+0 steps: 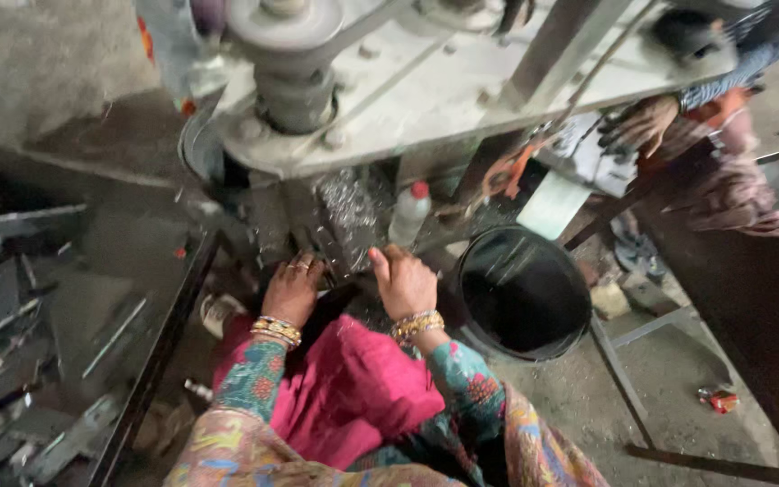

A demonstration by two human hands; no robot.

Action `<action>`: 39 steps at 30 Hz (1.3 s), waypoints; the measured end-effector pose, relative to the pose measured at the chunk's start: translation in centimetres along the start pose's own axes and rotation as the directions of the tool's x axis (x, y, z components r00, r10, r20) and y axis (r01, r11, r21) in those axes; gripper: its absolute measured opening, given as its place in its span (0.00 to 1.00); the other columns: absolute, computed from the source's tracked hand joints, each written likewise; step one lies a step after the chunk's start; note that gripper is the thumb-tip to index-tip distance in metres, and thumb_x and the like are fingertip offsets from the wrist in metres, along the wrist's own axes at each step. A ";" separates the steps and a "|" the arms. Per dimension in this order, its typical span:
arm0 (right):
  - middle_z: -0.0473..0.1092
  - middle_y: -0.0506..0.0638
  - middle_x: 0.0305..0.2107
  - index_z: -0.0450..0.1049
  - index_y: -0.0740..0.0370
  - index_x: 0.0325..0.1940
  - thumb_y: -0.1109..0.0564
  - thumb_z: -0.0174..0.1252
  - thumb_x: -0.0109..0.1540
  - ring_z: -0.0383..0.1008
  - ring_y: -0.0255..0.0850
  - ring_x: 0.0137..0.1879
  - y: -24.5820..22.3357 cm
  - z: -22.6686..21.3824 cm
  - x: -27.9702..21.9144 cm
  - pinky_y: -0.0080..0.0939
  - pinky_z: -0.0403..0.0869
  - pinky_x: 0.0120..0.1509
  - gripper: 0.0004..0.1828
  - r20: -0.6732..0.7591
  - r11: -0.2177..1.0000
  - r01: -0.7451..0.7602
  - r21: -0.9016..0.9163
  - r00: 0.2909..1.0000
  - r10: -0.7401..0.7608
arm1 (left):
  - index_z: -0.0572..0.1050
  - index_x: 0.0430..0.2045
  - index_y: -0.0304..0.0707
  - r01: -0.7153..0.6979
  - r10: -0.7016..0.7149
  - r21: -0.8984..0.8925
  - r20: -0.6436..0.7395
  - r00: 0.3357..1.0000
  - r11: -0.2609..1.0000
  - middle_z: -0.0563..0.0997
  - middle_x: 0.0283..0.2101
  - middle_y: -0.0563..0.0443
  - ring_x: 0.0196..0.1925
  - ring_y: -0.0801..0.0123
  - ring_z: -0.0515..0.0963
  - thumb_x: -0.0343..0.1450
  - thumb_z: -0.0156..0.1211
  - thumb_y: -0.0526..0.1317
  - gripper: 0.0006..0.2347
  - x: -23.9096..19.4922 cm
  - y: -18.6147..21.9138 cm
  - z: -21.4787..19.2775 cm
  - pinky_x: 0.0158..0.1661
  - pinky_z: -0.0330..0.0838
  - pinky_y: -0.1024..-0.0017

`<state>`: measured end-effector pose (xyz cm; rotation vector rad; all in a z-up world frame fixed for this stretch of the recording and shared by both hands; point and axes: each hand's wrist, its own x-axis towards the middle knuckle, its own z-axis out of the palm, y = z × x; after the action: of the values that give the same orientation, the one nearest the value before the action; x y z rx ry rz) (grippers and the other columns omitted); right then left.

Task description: The person places small L-shaped metal pieces into a fabrication machine and removes them after processing, stacking the finished parts in a metal bin.

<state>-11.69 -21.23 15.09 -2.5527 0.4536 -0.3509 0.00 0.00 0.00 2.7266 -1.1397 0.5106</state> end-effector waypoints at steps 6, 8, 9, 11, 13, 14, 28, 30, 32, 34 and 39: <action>0.77 0.59 0.30 0.77 0.55 0.38 0.35 0.41 0.69 0.77 0.61 0.40 0.9 0.3 0.1 0.63 0.71 0.42 0.27 -0.067 0.991 -0.026 0.129 0.997 0.035 | 0.79 0.48 0.41 0.151 -0.154 0.240 -0.007 0.988 0.959 0.80 0.52 0.44 0.49 0.52 0.81 0.71 0.54 0.38 0.13 10.0 4.2 -4.6 0.49 0.74 0.54; 0.77 0.60 0.30 0.78 0.54 0.41 0.35 0.41 0.68 0.77 0.62 0.39 1.0 0.7 -0.4 0.63 0.72 0.42 0.27 -0.072 0.993 -0.024 0.118 0.997 0.033 | 0.82 0.45 0.41 0.386 -0.418 0.188 0.180 0.890 0.903 0.80 0.54 0.42 0.50 0.52 0.82 0.75 0.51 0.38 0.11 10.1 4.1 -1.3 0.49 0.76 0.56; 0.77 0.61 0.30 0.78 0.54 0.43 0.34 0.41 0.68 0.77 0.62 0.39 1.1 0.6 0.1 0.63 0.72 0.42 0.27 -0.085 0.993 -0.019 0.115 0.996 0.029 | 0.83 0.44 0.41 0.492 -0.524 0.180 0.269 0.808 0.852 0.81 0.54 0.41 0.51 0.52 0.82 0.77 0.50 0.39 0.11 10.4 3.4 0.3 0.49 0.76 0.57; 0.77 0.61 0.29 0.79 0.53 0.42 0.34 0.40 0.69 0.77 0.62 0.39 1.1 0.4 0.0 0.63 0.72 0.43 0.28 -0.038 0.997 -0.035 0.075 0.999 0.038 | 0.81 0.49 0.39 0.488 -0.502 0.120 0.250 0.828 0.865 0.81 0.53 0.38 0.56 0.51 0.80 0.79 0.50 0.38 0.11 9.0 1.3 1.7 0.55 0.74 0.56; 0.77 0.60 0.28 0.79 0.53 0.42 0.34 0.40 0.69 0.78 0.61 0.39 0.7 0.3 -0.2 0.62 0.72 0.43 0.28 -0.006 0.997 -0.046 0.055 0.999 0.047 | 0.79 0.51 0.40 0.454 -0.475 0.137 0.231 0.849 0.880 0.77 0.57 0.40 0.62 0.49 0.74 0.74 0.53 0.39 0.13 6.5 1.1 1.2 0.59 0.68 0.51; 0.77 0.60 0.28 0.79 0.53 0.41 0.34 0.40 0.69 0.78 0.61 0.39 0.4 0.3 -0.1 0.62 0.72 0.43 0.28 -0.002 0.997 -0.052 0.054 0.999 0.052 | 0.77 0.51 0.42 0.420 -0.454 0.183 0.222 0.863 0.889 0.73 0.61 0.44 0.65 0.49 0.68 0.69 0.56 0.40 0.16 4.4 1.2 0.0 0.60 0.64 0.48; 0.76 0.62 0.26 0.77 0.58 0.30 0.30 0.37 0.69 0.78 0.63 0.35 -0.6 1.2 2.0 0.63 0.74 0.40 0.36 0.000 0.983 0.003 -0.182 1.000 -0.003 | 0.83 0.43 0.42 0.442 -0.452 0.099 0.261 0.853 0.891 0.79 0.58 0.50 0.66 0.53 0.66 0.70 0.53 0.43 0.14 5.2 3.6 -4.5 0.58 0.59 0.47; 0.76 0.63 0.25 0.77 0.59 0.27 0.28 0.37 0.69 0.78 0.62 0.35 -0.2 1.9 1.8 0.61 0.75 0.41 0.38 0.003 0.971 0.023 -0.238 1.000 -0.023 | 0.83 0.41 0.43 0.428 -0.438 0.098 0.265 0.859 0.898 0.78 0.59 0.51 0.67 0.54 0.67 0.70 0.53 0.42 0.13 5.4 3.1 -4.2 0.59 0.59 0.48; 0.76 0.63 0.25 0.77 0.59 0.26 0.28 0.37 0.69 0.78 0.62 0.35 0.9 2.9 1.7 0.61 0.74 0.40 0.39 0.030 0.971 0.034 -0.235 0.999 -0.028 | 0.84 0.41 0.44 0.430 -0.444 0.113 0.283 0.850 0.896 0.78 0.60 0.52 0.68 0.55 0.67 0.72 0.52 0.41 0.12 5.8 2.6 -4.4 0.61 0.59 0.49; 0.76 0.63 0.25 0.76 0.59 0.26 0.28 0.37 0.69 0.78 0.62 0.34 3.2 4.6 1.1 0.61 0.75 0.39 0.39 0.070 0.964 0.018 -0.266 0.998 0.001 | 0.84 0.42 0.44 0.430 -0.453 0.143 0.319 0.833 0.891 0.79 0.60 0.53 0.70 0.57 0.67 0.75 0.51 0.40 0.12 6.3 2.6 -4.9 0.64 0.58 0.50; 0.77 0.64 0.27 0.79 0.61 0.26 0.23 0.40 0.65 0.79 0.60 0.36 9.9 8.4 -5.4 0.58 0.77 0.42 0.43 0.281 0.947 -0.007 -0.323 0.954 0.103 | 0.83 0.43 0.47 0.463 -0.453 0.059 0.344 0.823 0.885 0.77 0.59 0.53 0.67 0.56 0.64 0.70 0.52 0.41 0.13 5.5 2.9 -7.1 0.62 0.55 0.48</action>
<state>-16.31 -23.41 1.96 -2.8337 0.5003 0.1390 -0.25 -3.92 8.60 2.9938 -0.4837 -0.0617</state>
